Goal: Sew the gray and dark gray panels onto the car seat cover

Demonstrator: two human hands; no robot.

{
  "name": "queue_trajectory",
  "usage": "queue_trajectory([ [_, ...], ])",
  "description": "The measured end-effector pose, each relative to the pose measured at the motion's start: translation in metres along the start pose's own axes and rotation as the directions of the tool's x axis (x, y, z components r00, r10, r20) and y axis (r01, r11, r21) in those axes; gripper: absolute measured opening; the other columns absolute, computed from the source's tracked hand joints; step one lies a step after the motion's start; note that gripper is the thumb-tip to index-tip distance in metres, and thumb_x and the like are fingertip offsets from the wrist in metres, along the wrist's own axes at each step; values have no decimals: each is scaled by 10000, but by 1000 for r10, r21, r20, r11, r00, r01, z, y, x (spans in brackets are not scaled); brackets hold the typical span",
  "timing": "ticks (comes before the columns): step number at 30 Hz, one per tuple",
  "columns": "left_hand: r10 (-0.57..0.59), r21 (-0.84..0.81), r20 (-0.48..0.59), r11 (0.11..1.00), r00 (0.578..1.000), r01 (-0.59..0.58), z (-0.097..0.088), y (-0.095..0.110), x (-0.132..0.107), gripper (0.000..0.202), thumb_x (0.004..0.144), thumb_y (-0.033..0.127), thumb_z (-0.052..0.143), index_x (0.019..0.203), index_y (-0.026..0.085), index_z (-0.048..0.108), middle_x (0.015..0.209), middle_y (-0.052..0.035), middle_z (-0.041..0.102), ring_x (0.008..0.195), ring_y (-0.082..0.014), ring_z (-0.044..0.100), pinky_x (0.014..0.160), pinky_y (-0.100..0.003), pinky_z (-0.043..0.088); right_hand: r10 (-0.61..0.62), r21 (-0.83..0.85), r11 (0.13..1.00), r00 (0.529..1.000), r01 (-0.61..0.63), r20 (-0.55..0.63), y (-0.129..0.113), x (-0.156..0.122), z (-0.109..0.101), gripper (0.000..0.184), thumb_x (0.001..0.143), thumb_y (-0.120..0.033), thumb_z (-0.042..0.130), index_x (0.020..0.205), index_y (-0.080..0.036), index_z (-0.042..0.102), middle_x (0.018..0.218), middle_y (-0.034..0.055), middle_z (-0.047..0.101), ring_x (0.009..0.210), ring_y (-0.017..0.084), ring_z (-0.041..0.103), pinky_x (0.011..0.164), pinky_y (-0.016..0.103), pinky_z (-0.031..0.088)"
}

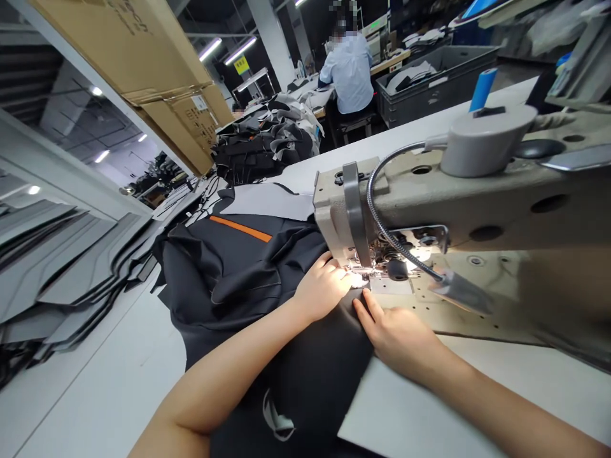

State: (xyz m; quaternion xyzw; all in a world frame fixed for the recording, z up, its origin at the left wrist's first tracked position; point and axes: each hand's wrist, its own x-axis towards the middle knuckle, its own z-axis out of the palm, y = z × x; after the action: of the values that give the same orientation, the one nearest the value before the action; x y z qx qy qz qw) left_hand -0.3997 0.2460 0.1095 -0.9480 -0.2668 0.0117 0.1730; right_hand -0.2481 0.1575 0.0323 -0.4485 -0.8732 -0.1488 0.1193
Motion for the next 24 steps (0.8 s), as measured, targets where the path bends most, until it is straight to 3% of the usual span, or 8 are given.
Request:
queue_trajectory([
  [6, 89, -281, 50, 957, 995, -72, 1, -7, 6, 281, 935, 188, 387, 1106, 165, 608, 1178, -45, 620, 1130, -188, 522, 1012, -329, 367, 42, 38, 998, 999, -42, 0, -3, 1, 5, 516, 699, -96, 484, 1198, -8, 580, 1201, 299, 547, 455, 175, 544, 425, 312, 402],
  [12, 141, -369, 126, 926, 982, -86, -2, -2, 3, 316, 895, 112, 411, 1151, 170, 586, 1194, -48, 604, 1172, -190, 485, 1021, -336, 354, -4, -73, 997, 1000, 5, 9, -3, -1, 3, 479, 738, -96, 467, 1195, -14, 585, 1185, 295, 560, 456, 166, 538, 440, 306, 391],
  [18, 91, -259, 145, 965, 985, -51, 1, 15, 4, 210, 898, 151, 448, 1026, 141, 614, 1131, -91, 594, 1129, -242, 482, 985, -380, 382, -125, -88, 989, 989, 118, -77, -14, -5, -7, 453, 739, -67, 428, 1149, 33, 593, 1130, 311, 582, 589, 240, 596, 453, 324, 392],
  [24, 38, -91, 142, 996, 989, -25, 10, 24, 10, 159, 903, 145, 452, 929, 107, 604, 969, -109, 603, 994, -253, 541, 882, -383, 445, -17, -51, 999, 998, 14, -59, -16, -1, -5, 452, 732, -20, 376, 1115, 26, 612, 1157, 301, 571, 507, 206, 550, 420, 334, 374],
])
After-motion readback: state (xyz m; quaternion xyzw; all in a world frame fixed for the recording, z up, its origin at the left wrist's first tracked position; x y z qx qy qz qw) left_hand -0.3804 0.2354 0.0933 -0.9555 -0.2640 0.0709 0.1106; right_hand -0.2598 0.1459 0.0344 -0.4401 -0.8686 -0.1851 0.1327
